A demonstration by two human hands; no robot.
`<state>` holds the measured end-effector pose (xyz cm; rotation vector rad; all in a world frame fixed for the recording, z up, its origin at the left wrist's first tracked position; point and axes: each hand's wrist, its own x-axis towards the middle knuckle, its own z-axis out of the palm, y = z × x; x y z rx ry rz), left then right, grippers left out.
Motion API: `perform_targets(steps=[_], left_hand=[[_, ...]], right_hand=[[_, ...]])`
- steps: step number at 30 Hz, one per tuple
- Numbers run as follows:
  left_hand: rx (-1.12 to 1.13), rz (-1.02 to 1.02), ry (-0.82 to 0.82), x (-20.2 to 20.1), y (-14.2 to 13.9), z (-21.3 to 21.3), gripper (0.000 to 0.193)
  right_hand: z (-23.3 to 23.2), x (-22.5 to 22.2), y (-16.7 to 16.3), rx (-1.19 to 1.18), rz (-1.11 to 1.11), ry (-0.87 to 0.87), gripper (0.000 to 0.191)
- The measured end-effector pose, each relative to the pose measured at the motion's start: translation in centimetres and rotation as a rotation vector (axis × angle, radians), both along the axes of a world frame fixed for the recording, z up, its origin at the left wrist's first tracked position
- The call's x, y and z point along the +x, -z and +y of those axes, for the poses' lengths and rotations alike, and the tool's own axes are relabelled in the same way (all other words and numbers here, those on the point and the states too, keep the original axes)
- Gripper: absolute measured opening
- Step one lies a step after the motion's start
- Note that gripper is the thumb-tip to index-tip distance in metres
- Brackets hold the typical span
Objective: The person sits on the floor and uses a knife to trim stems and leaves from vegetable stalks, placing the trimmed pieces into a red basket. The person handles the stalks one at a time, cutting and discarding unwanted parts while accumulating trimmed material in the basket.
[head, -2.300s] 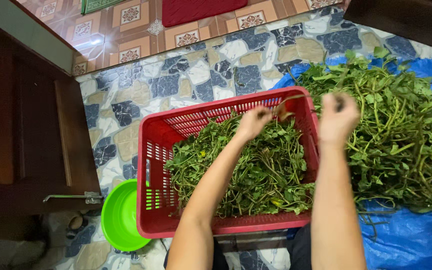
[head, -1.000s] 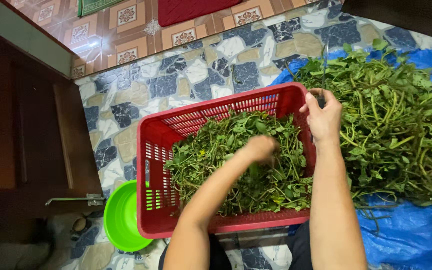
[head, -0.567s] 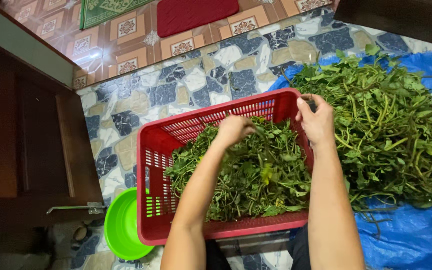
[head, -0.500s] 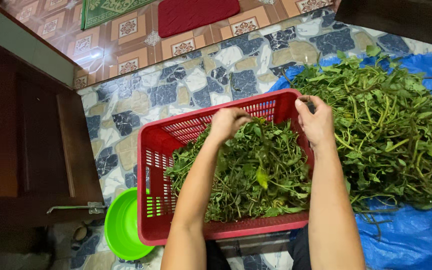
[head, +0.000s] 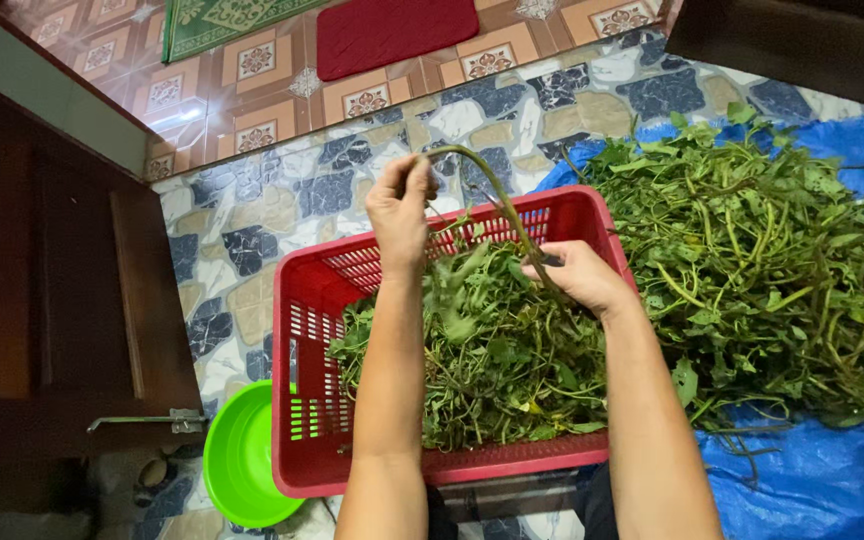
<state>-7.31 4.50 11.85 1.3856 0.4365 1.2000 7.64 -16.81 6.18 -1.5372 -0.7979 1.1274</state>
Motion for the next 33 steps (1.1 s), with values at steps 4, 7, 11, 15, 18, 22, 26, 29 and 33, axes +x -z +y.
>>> perform_targets(steps=[4,7,11,15,18,22,26,29,33], left_hand=[[-0.193,-0.023,0.095,-0.5,2.0,2.0,0.018],[-0.421,-0.035,0.289,-0.2,3.6,2.6,0.020],[-0.687,-0.180,0.529,0.5,5.2,3.0,0.019],[-0.746,-0.175,0.558,0.4,6.0,3.7,0.019],[-0.654,-0.019,0.549,0.2,6.2,4.1,0.020],[0.124,0.557,0.151,0.2,6.2,2.8,0.027],[0.390,0.900,0.134,1.1,5.5,-0.2,0.027],[0.358,0.833,0.620,2.2,5.2,-2.4,0.029],[0.244,0.860,1.041,3.8,6.4,-5.6,0.036]], right_hand=[[-0.6,0.5,0.0,0.087,0.132,0.063,0.027],[-0.9,0.4,-1.1,0.149,0.179,0.093,0.025],[-0.9,0.2,-2.2,0.234,0.221,0.074,0.021],[-1.3,0.8,-2.4,0.295,0.285,0.133,0.020],[-2.0,1.6,-2.3,0.335,0.359,0.183,0.018],[-2.7,2.0,-1.8,0.397,0.506,0.192,0.017],[-2.3,2.3,-1.0,0.371,0.550,0.229,0.018],[-2.1,2.8,-0.1,0.344,0.602,0.270,0.017],[-2.2,3.6,1.0,0.331,0.642,0.349,0.016]])
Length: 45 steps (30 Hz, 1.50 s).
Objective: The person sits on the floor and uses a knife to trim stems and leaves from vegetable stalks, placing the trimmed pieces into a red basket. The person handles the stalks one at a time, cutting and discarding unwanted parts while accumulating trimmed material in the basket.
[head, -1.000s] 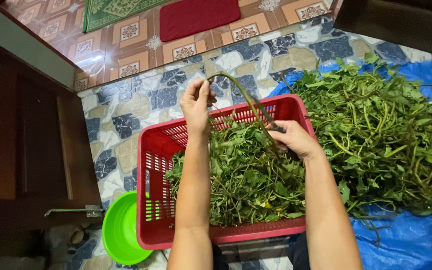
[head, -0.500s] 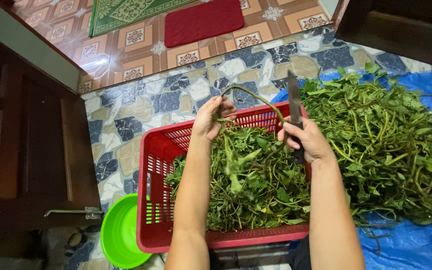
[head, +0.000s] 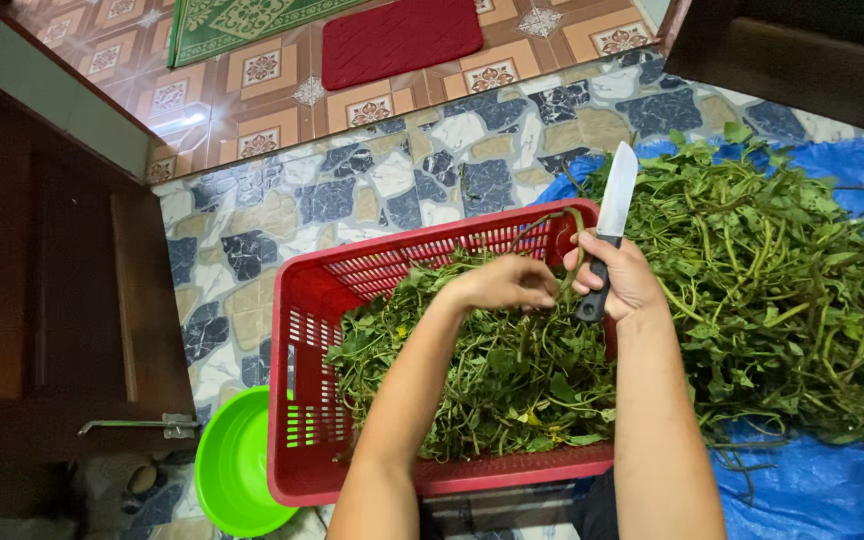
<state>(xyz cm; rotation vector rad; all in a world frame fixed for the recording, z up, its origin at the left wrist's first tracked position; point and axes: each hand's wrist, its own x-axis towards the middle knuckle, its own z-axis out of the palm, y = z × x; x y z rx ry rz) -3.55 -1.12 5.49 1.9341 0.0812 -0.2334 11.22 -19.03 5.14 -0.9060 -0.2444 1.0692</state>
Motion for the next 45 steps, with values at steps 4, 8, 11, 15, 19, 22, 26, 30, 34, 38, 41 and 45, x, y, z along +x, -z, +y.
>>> perform_targets(steps=[4,8,11,15,19,22,26,30,34,38,41,45], left_hand=[[-0.237,0.009,0.137,0.7,2.0,-0.8,0.037],[-0.160,-0.149,0.035,0.7,2.7,0.7,0.037],[-0.186,-0.081,-0.006,0.2,2.3,1.6,0.037],[-0.090,-0.167,-0.054,0.2,1.7,0.2,0.033],[-0.129,-0.104,-0.364,0.8,1.9,-0.1,0.022],[-0.387,-0.171,-0.575,1.3,2.5,2.6,0.016],[-0.799,-0.326,-0.615,0.7,3.8,5.9,0.016],[-0.933,-0.269,-0.603,0.4,4.5,6.6,0.008],[-1.022,-0.272,-0.518,0.6,4.6,6.1,0.008],[-1.199,-0.342,-0.374,0.5,4.3,5.8,0.008],[-1.150,-0.322,-0.390,0.3,3.9,5.5,0.009],[-1.186,-0.266,-0.414,0.3,3.6,5.1,0.012]], right_hand=[[-0.1,0.6,0.6,0.003,0.009,0.024,0.016],[0.1,0.4,0.4,-0.028,-0.049,0.013,0.017],[0.4,-0.6,-0.3,-0.027,-0.096,0.009,0.018],[1.2,-2.0,-1.4,-0.049,-0.251,0.018,0.019],[1.6,-2.6,-2.3,-0.287,-0.436,0.134,0.024],[1.4,-2.7,-2.9,-0.356,-0.785,-0.012,0.041],[1.4,-3.3,-3.6,-0.253,-0.754,-0.273,0.048],[1.7,-4.0,-4.4,-0.318,-0.746,-0.359,0.058],[1.6,-4.3,-5.0,-0.323,-0.722,-0.366,0.058],[1.3,-4.1,-5.0,-0.252,-0.639,-0.343,0.054],[1.1,-3.8,-4.7,-0.192,-0.628,-0.339,0.050],[0.8,-3.1,-3.5,-0.151,-0.596,-0.302,0.047]])
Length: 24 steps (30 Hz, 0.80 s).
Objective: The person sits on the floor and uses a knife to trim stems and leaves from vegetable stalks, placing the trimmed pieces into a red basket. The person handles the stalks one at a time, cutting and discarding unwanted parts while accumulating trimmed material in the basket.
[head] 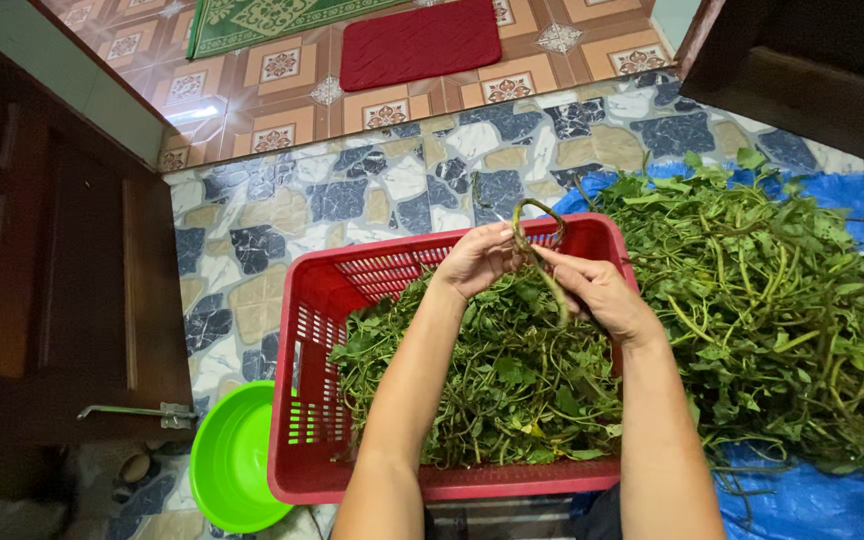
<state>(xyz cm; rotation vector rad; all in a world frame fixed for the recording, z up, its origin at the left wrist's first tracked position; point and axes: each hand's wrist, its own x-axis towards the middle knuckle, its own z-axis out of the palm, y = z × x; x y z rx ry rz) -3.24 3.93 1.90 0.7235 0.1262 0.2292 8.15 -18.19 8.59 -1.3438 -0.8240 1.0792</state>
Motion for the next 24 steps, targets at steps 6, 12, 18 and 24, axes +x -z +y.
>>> perform_targets(steps=[6,12,18,24], left_hand=[[0.056,-0.033,-0.019,-0.5,0.6,1.6,0.011],[0.318,0.244,-0.280,-1.2,0.3,4.1,0.009],[0.413,0.248,-0.404,-1.1,-0.7,3.8,0.010],[0.530,0.263,-0.463,0.9,-1.2,1.4,0.008]], right_hand=[[-0.1,3.0,4.2,-0.111,-0.126,0.247,0.046],[0.7,4.5,7.9,-0.225,-0.811,0.398,0.054],[0.6,3.1,4.6,-0.476,-0.657,0.345,0.050],[0.9,0.6,-0.4,-0.181,-0.076,0.338,0.050]])
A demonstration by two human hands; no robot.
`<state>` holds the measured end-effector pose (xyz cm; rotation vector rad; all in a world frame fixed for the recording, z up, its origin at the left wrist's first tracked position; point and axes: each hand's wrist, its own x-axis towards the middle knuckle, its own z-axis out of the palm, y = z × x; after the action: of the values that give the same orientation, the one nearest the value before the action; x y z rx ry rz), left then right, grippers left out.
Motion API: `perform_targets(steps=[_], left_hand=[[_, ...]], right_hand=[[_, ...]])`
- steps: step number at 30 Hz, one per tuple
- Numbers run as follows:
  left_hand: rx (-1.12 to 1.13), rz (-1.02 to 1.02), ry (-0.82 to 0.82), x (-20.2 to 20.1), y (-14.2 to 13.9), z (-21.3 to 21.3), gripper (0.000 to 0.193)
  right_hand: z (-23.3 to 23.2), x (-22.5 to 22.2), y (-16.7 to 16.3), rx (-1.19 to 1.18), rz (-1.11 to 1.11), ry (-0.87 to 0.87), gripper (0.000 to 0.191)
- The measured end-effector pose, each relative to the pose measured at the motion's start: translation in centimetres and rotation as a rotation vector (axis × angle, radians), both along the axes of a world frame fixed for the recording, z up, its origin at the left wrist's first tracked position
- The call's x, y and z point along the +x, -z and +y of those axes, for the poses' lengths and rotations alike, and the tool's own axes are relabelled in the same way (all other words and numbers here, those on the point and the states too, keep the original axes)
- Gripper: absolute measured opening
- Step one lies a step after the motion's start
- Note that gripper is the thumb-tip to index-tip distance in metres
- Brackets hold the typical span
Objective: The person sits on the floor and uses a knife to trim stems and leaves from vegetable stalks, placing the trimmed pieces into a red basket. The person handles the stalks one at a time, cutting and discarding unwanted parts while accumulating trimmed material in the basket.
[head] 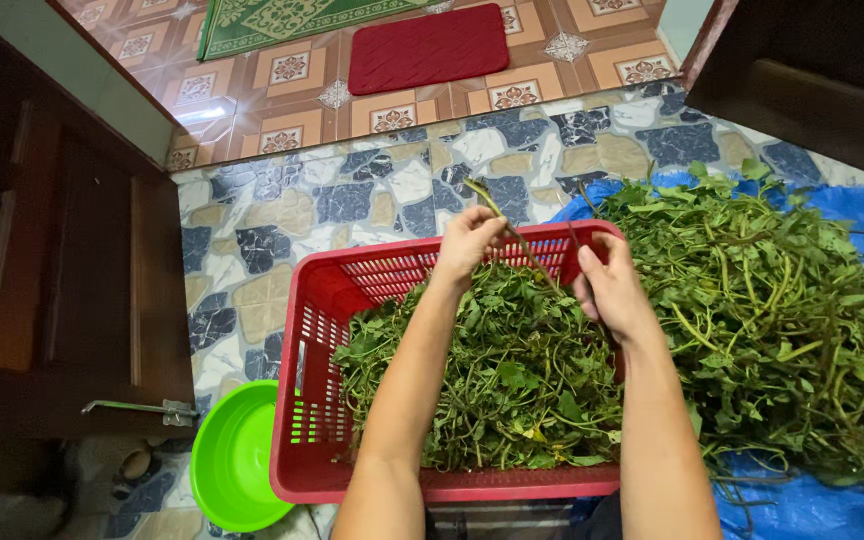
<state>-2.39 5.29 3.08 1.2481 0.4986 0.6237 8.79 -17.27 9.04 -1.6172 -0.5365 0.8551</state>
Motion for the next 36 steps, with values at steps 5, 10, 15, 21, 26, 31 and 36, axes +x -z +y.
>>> perform_targets(steps=[5,10,15,21,26,31,36], left_hand=[[-0.073,-0.079,0.082,1.5,-0.9,-3.0,0.010],[0.129,0.094,0.017,0.6,-3.8,-4.4,0.024],[1.123,0.093,-0.459,-1.8,-6.3,-2.7,0.037],[0.564,0.238,0.352,-2.1,-4.7,-1.9,0.033],[0.313,0.382,0.566,-1.4,-4.4,-4.2,0.025],[0.317,0.375,0.588,-0.8,-4.5,-5.7,0.025],[0.169,0.163,0.438,0.5,-3.1,-4.6,0.023]], right_hand=[[0.4,-2.3,-1.6,0.339,0.256,-0.214,0.050],[-0.2,-1.8,-1.8,0.334,0.213,-0.239,0.041],[-1.3,-0.7,-1.5,0.343,0.340,-0.318,0.034],[-1.9,1.1,-0.1,0.393,0.222,-0.203,0.036],[-1.1,2.1,2.1,-0.112,-0.626,0.223,0.037],[-4.4,4.6,-1.1,-0.188,-0.554,0.741,0.052],[-5.8,2.5,-4.7,-0.161,-0.397,0.489,0.085]])
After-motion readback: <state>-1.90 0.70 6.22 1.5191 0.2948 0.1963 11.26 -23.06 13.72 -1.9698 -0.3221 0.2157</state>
